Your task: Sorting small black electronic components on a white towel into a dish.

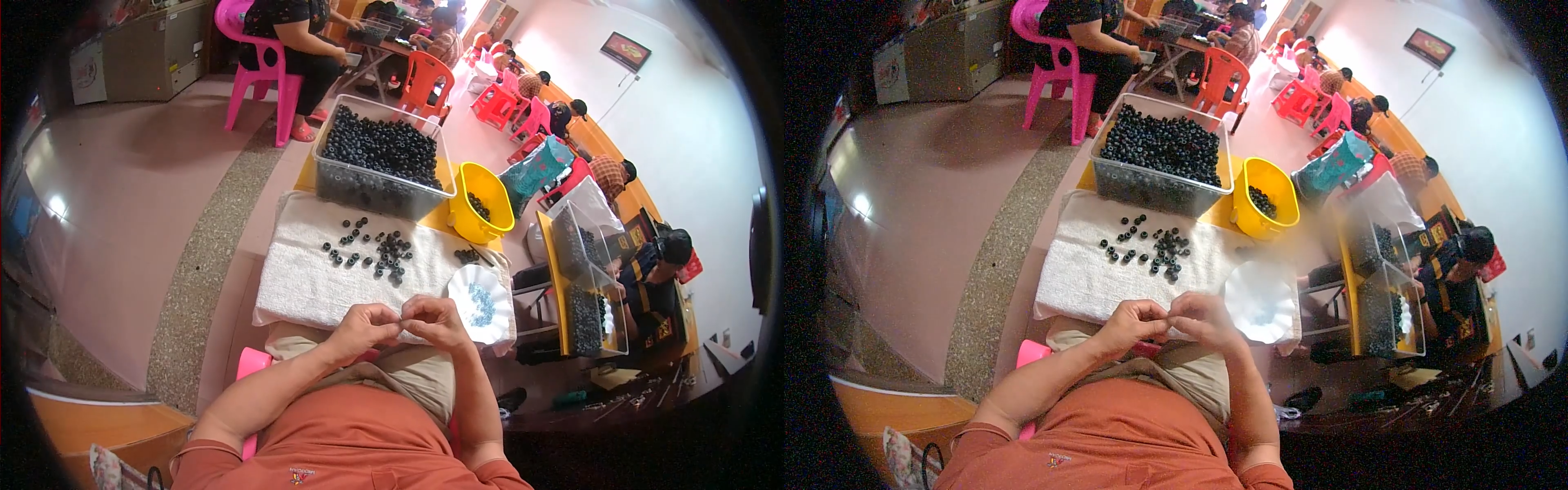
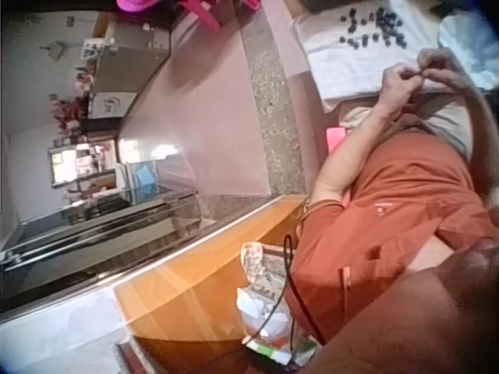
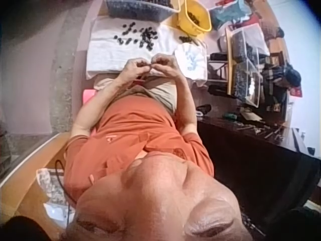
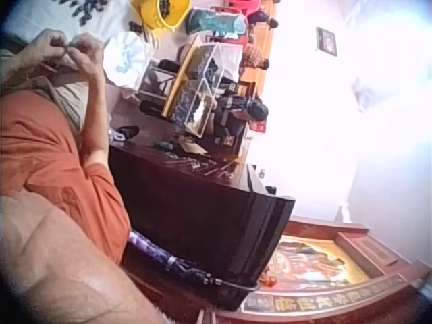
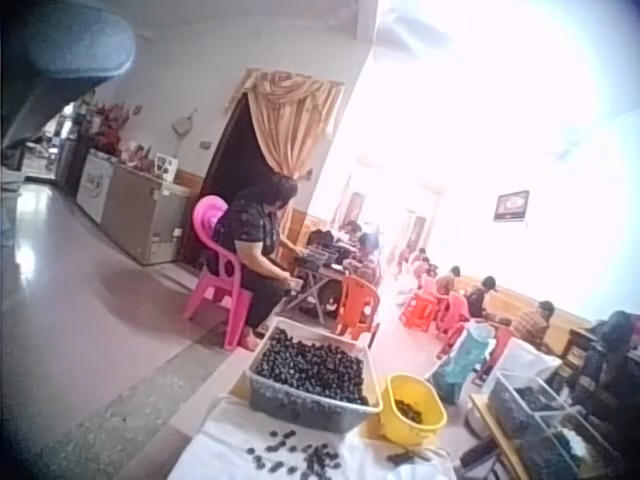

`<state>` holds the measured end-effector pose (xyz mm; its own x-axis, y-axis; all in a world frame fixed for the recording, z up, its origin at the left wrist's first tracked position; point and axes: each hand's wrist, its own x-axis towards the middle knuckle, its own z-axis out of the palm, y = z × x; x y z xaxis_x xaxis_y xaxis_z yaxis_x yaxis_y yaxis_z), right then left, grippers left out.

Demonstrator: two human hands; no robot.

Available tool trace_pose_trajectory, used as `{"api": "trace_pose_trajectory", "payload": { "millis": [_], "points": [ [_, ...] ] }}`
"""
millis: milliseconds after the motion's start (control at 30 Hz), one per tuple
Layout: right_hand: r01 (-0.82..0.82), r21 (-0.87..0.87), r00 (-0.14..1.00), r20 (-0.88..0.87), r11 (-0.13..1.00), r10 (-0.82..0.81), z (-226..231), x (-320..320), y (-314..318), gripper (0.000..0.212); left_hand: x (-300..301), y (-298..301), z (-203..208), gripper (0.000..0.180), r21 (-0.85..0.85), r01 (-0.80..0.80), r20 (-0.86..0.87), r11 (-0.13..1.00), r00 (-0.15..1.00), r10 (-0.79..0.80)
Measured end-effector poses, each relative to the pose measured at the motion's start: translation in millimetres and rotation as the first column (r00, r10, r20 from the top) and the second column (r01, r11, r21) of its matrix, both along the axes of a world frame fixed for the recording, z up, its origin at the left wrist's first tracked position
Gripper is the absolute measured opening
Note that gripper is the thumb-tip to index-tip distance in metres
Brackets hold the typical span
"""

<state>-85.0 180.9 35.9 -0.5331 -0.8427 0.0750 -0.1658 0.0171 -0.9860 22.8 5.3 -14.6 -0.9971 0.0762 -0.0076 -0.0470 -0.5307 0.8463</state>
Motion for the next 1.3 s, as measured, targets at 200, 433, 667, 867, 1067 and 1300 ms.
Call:
{"api": "trace_pose_trajectory", "payload": {
  "millis": [200, 433, 667, 867, 1067, 1300],
  "points": [
    [-0.003, 0.060, 1.000, 0.029, 0.998, 0.002, -6, -3, 4, 0.009, 0, -2, 1, 0.012, -0.027, 0.020, 0.020, 0.999, 1.000, -0.020],
    [-0.012, 0.107, 1.000, 0.026, 0.994, 0.009, -6, 0, 4, 0.009, 0, -4, 3, 0.012, -0.075, 0.020, 0.030, 0.997, 0.999, -0.018],
    [0.005, 0.130, 0.991, 0.135, 0.991, -0.023, 1, 6, 2, 0.010, -1, -5, 1, 0.016, -0.131, 0.016, 0.022, 0.991, 1.000, -0.014],
    [0.047, 0.098, 0.992, 0.113, 0.994, -0.058, -10, -2, 5, 0.011, -3, -5, 4, 0.013, -0.082, -0.002, 0.016, 0.997, 1.000, 0.003],
    [0.059, 0.081, 0.988, 0.136, 0.995, -0.070, -7, -2, 3, 0.010, -4, -7, 5, 0.012, -0.053, 0.018, 0.018, 0.998, 1.000, -0.017],
    [0.077, 0.073, 0.988, 0.127, 0.994, -0.086, -12, -4, 7, 0.009, -3, -4, 9, 0.010, -0.058, 0.018, 0.018, 0.998, 1.000, -0.017]
  ]
}}
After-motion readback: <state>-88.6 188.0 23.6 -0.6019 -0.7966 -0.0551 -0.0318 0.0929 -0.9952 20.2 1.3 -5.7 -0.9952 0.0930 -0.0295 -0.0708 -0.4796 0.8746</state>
